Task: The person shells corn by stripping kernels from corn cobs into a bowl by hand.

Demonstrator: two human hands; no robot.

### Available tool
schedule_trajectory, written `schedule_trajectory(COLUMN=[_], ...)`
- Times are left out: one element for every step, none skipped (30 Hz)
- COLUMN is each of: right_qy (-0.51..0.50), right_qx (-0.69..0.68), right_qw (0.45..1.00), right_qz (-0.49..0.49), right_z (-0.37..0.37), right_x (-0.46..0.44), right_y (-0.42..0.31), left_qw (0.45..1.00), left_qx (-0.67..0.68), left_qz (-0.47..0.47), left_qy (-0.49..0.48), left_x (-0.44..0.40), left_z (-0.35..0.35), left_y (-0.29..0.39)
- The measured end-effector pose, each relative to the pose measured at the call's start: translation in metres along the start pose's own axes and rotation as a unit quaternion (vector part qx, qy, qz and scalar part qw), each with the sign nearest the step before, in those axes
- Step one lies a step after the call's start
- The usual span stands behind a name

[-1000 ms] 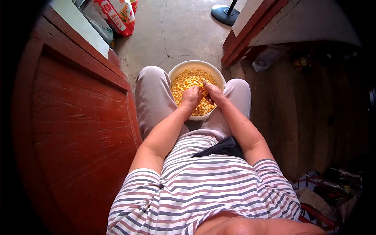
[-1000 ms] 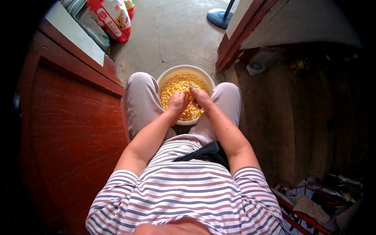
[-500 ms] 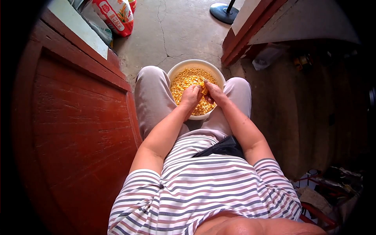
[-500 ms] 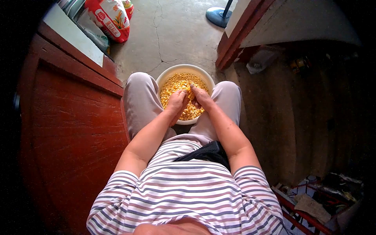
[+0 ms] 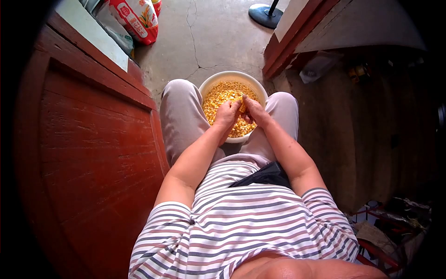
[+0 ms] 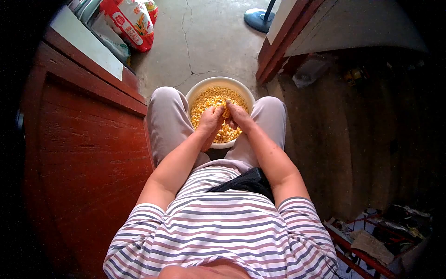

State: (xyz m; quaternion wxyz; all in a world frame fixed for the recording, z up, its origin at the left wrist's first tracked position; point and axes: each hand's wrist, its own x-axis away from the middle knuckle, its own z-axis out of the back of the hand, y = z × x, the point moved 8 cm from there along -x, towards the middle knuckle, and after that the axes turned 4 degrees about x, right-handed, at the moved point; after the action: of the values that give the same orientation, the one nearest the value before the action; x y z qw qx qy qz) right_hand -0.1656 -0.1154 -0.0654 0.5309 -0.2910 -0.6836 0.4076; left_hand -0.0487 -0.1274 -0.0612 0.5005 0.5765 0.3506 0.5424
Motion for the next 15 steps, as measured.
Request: schedule_trajectory(right_qy=[0.002,0.003,0.003,0.003,0.003,0.001,0.000,0.000,-0.011,-0.022,-0.022,-0.027,-0.033,-0.033,-0.046], right_qx=[-0.013,-0.013,-0.017,-0.020,-0.020,-0.037,-0.055,-0.055,-0.089,-0.123,-0.124,-0.117,-0.110,-0.111,-0.099], right_qw=[1.000,1.000,1.000,0.999,0.999,0.999,0.998,0.998,0.995,0.991,0.991,0.992,0.993,0.993,0.994], right_qz=[-0.013,-0.013,-0.022,-0.031,-0.030,-0.034,-0.038,-0.036,-0.036,-0.037,-0.037,-0.032,-0.028,-0.028,-0.019], right_z=[0.002,0.002,0.002,0.002,0.003,0.003,0.003,0.002,-0.003,-0.006,-0.006,-0.007,-0.008,-0.009,-0.012], right_x=[-0.001,0.000,0.001,0.002,0.003,0.003,0.003,0.004,0.007,0.009,0.009,0.008,0.007,0.008,0.008], right_y=[0.004,0.002,0.002,0.002,0.000,0.000,-0.001,-0.003,-0.005,-0.007,-0.006,-0.006,-0.006,-0.006,-0.009], left_qw=[1.000,1.000,1.000,0.999,0.999,0.996,0.996,0.993,0.988,0.988,0.986,0.982,0.977,0.977,0.976], left_qx=[0.000,-0.006,-0.012,-0.013,0.028,0.067,0.066,0.106,0.146,0.145,0.165,0.186,0.206,0.206,0.210], left_qz=[0.000,-0.014,-0.029,-0.030,-0.043,-0.057,-0.059,-0.051,-0.043,-0.045,-0.018,0.009,0.036,0.036,0.048], left_qy=[0.000,0.002,0.004,0.003,-0.002,-0.007,-0.007,-0.018,-0.030,-0.031,-0.031,-0.031,-0.031,-0.031,-0.022], left_x=[-0.001,0.003,0.005,0.002,-0.001,-0.004,-0.007,-0.008,-0.010,-0.011,-0.013,-0.014,-0.015,-0.012,-0.007], left_z=[-0.001,0.001,0.001,0.000,-0.001,-0.001,0.000,-0.001,-0.002,-0.003,-0.005,-0.008,-0.011,-0.012,-0.011], left_y=[-0.005,0.004,0.010,0.005,0.002,-0.001,-0.006,-0.006,-0.006,-0.005,-0.009,-0.015,-0.020,-0.013,-0.010])
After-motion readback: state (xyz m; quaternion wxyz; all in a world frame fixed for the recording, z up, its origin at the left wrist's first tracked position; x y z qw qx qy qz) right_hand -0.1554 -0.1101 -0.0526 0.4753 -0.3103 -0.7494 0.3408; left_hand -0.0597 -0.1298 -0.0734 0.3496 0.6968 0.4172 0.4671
